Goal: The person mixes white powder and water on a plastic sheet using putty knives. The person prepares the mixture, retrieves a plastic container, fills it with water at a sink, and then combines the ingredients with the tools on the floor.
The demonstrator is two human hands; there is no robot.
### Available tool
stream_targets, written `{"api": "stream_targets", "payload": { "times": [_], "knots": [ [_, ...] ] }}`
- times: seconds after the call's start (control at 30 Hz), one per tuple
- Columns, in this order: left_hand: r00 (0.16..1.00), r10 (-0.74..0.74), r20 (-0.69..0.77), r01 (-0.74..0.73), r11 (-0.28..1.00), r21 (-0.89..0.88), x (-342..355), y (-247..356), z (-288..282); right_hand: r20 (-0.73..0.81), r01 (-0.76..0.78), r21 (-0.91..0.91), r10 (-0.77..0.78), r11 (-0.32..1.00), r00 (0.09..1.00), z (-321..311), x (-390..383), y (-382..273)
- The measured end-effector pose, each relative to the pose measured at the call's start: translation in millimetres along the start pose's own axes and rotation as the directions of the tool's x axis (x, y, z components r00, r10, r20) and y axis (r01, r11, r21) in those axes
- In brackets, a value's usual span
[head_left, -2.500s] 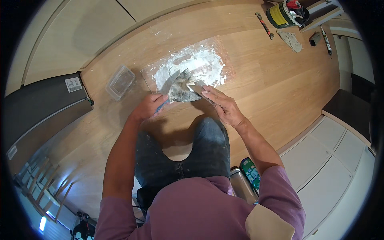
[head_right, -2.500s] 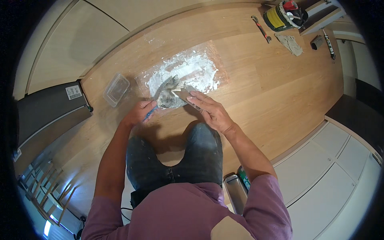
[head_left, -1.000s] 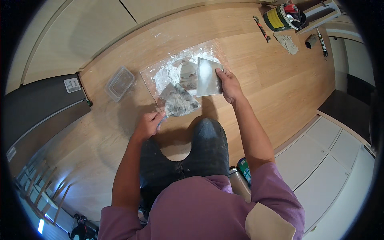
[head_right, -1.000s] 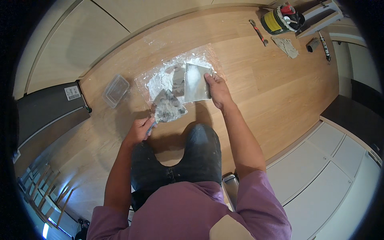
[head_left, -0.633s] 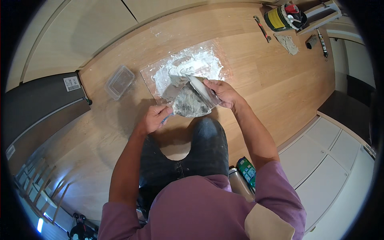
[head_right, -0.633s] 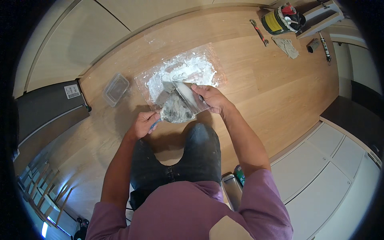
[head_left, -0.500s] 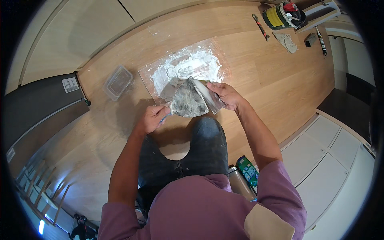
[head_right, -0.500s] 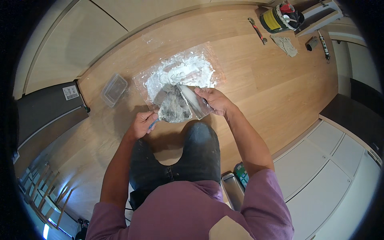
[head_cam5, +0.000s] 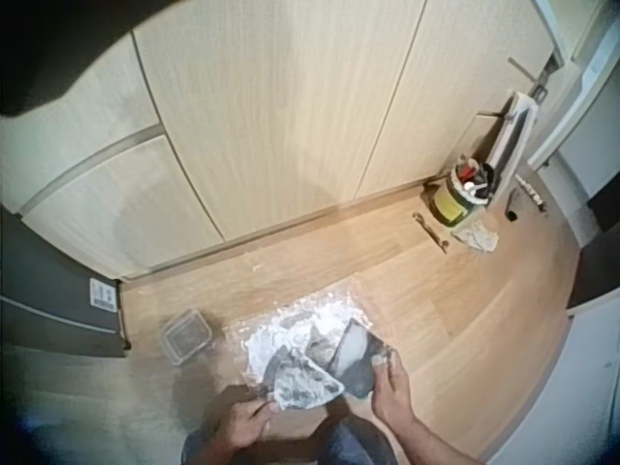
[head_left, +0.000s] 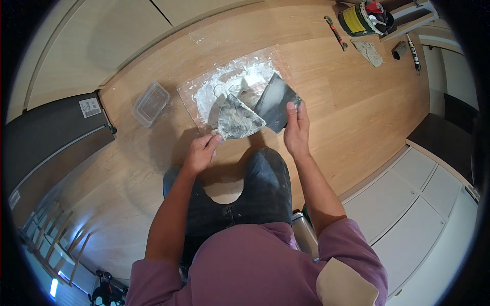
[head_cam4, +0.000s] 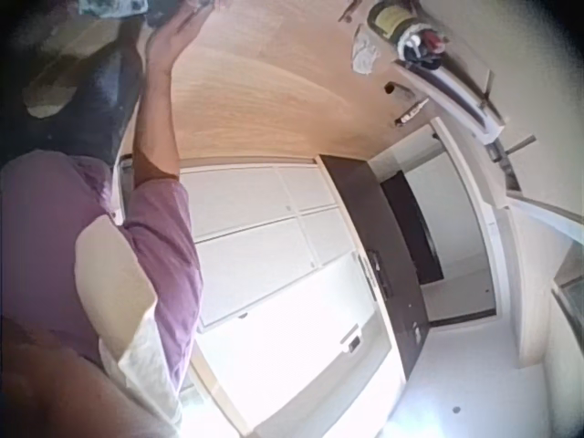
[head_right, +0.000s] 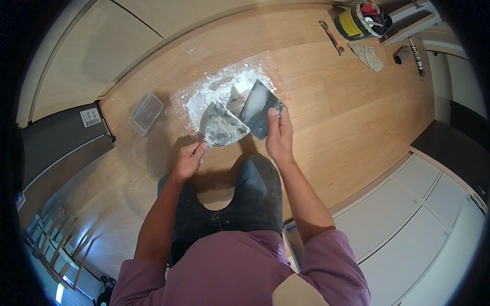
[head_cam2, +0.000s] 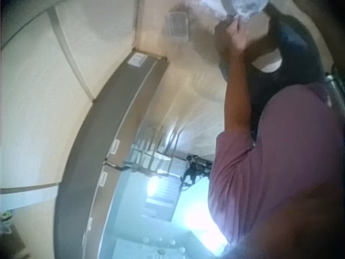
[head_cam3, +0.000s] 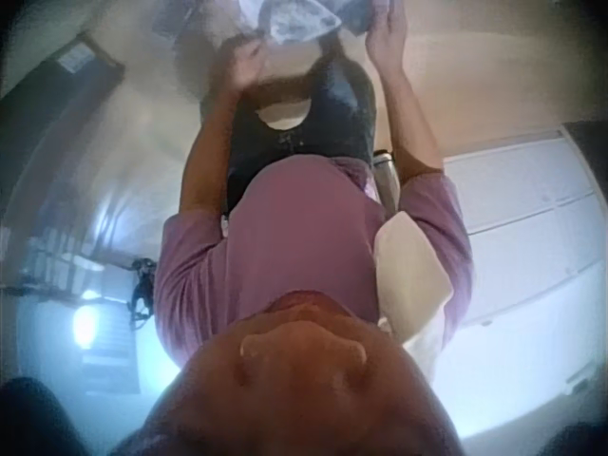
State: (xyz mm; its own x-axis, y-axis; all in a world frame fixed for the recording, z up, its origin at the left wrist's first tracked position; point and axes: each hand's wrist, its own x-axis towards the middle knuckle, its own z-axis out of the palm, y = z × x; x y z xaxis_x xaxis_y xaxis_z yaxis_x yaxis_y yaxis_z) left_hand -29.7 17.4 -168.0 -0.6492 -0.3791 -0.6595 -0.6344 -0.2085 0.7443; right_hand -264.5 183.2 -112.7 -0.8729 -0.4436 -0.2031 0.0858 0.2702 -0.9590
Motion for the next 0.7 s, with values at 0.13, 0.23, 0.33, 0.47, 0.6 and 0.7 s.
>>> {"api": "stream_targets", "payload": {
  "times": [0.13, 0.23, 0.33, 0.47, 0.6, 0.7],
  "knots": [
    [1.0, -0.019, 0.016, 0.019, 1.0, 0.011, 6.3, 3.1, 1.2, 0.056, -0.01, -0.055, 0.013, 0.998, 0.998, 10.6, -11.2, -9.6],
    [0.999, -0.037, 0.034, 0.04, 0.995, -0.088, 9.8, 6.8, 3.7, 0.152, -0.07, -0.098, 0.085, 0.993, 0.985, 15.5, -25.4, -6.2],
    [1.0, -0.004, 0.03, 0.007, 0.995, -0.095, 21.8, 20.8, 5.2, 0.168, 0.032, -0.159, -0.005, 0.987, 0.986, 15.9, -40.0, 15.1],
    [0.999, 0.015, -0.048, -0.017, 0.999, -0.04, 35.7, 23.6, -1.8, 0.284, 0.0, -0.406, 0.126, 0.914, 0.95, 10.4, -60.0, 25.1],
    [0.951, 0.178, -0.254, -0.126, 0.97, 0.209, 35.8, 22.9, -4.9, 0.038, 0.049, -0.382, -0.038, 0.923, 0.999, 0.9, -58.2, 27.8],
    [0.954, 0.15, -0.26, -0.063, 0.947, 0.316, 25.3, 29.6, -12.9, 0.306, 0.439, -0.651, -0.315, 0.62, 0.898, -5.1, -50.7, 1.9]
  ]
}}
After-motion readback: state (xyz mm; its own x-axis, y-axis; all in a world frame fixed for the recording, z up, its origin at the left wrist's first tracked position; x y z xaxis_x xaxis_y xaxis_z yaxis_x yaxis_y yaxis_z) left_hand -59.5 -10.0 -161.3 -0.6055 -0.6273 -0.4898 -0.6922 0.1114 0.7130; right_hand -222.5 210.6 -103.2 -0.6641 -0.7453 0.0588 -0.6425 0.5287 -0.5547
